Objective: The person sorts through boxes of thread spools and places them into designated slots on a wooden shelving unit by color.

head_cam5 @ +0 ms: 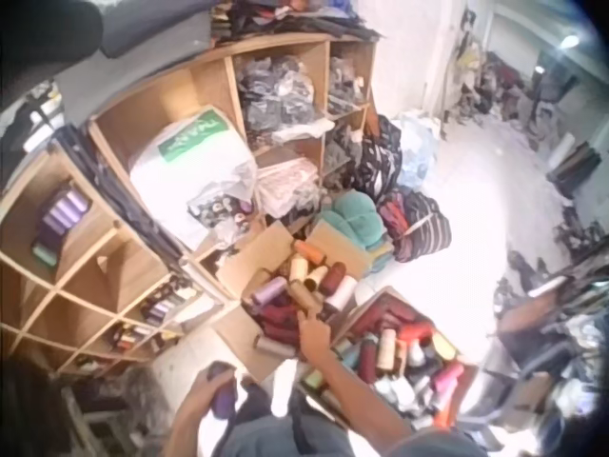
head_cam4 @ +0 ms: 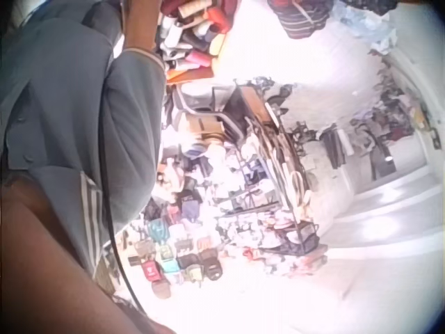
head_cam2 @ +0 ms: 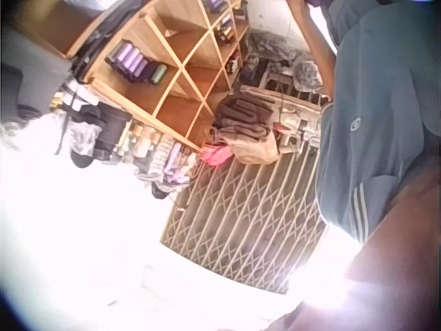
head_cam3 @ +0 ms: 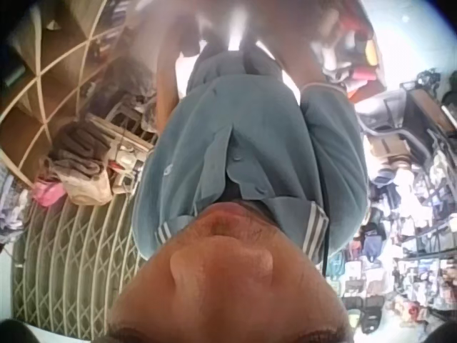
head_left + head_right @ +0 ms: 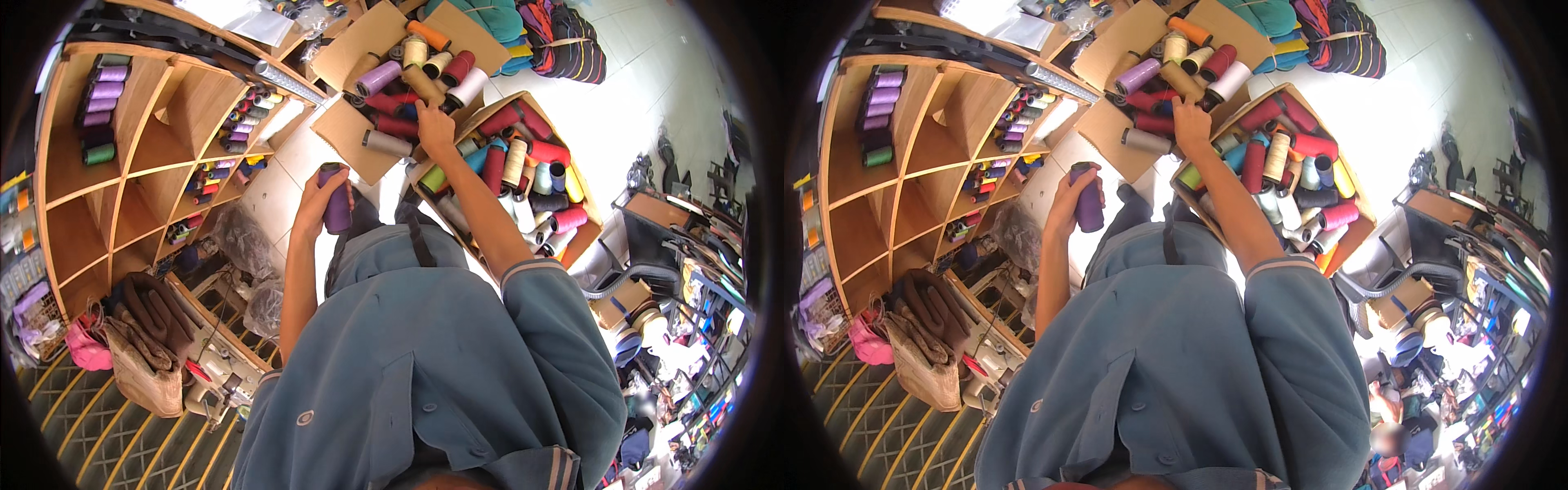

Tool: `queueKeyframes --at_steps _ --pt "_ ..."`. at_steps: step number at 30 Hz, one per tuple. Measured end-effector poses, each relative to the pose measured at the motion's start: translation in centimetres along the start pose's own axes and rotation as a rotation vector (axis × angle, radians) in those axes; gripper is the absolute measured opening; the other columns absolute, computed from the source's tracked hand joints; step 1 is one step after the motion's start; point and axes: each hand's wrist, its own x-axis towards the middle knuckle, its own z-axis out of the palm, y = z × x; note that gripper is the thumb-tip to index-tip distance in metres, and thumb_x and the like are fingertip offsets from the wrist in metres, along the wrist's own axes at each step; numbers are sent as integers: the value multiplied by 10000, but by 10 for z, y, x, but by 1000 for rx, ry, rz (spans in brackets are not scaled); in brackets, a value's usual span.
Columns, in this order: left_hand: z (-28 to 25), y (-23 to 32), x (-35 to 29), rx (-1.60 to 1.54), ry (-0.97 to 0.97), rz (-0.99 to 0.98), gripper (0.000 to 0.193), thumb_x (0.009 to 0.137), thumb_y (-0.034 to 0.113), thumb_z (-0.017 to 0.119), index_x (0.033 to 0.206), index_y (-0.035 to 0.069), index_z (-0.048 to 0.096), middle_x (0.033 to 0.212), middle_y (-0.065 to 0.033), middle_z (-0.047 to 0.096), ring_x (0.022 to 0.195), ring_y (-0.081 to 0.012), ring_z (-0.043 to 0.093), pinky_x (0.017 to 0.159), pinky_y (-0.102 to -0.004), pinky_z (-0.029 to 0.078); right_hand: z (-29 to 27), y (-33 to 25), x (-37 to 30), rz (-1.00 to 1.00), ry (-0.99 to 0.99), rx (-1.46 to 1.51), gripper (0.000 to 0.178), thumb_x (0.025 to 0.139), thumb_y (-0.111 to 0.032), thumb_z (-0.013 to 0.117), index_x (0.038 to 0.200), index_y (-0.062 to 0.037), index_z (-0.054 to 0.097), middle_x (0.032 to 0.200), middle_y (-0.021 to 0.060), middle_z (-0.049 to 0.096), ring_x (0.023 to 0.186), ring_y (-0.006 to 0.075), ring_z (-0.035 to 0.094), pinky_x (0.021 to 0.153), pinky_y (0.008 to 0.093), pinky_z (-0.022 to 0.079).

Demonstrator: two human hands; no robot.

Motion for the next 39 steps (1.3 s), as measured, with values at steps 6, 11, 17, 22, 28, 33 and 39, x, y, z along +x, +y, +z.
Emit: queueKeyframes --at_steps 6,11,17,22,28,33,39 --pt "-23 -2 0 -77 23 55 302 895 247 622 1081 27 530 751 -51 580 604 -146 601 544 -283 513 -25 8 -4 -176 330 349 469 679 -168 744 1095 -69 549 1037 173 510 967 378 555 750 451 506" --pt "-52 3 -1 -151 21 107 311 893 257 624 1080 27 528 751 -54 580 607 -151 603 556 -293 519 -22 7 7 260 266 1243 403 818 -192 712 1109 -21 492 929 94 608 817 142 573 672 297 501" --pt "-98 13 -8 -272 66 123 316 856 272 678 1027 47 537 738 -56 575 598 -156 588 548 -305 522 -59 -57 8 523 83 2051 340 905 -427 547 1006 -114 463 777 86 565 614 228 594 541 378 523" --pt "-151 20 -24 -388 105 158 299 861 261 671 1018 47 532 737 -61 573 596 -164 586 547 -311 522 -31 -137 12 526 -420 1999 264 895 -366 590 970 -127 503 639 42 518 476 159 510 444 330 462" --pt "-226 16 -53 -503 229 262 324 866 302 652 1025 55 517 758 -60 568 623 -168 589 573 -324 517 -24 -284 24 287 -705 1862 291 908 -402 549 957 -121 495 631 49 507 464 174 514 436 335 459" --pt "-268 11 -69 -546 320 329 364 873 355 618 1059 71 486 767 -56 548 641 -174 584 598 -321 503 -35 -390 50 142 -857 1798 399 888 -500 514 991 -116 482 655 60 519 495 195 535 470 348 472" --pt "-299 6 -74 -633 371 391 342 885 345 604 1056 73 487 760 -56 547 644 -179 588 600 -323 506 -45 -491 90 -18 -863 1508 356 888 -431 560 1033 -116 479 685 54 534 521 182 559 470 333 490"
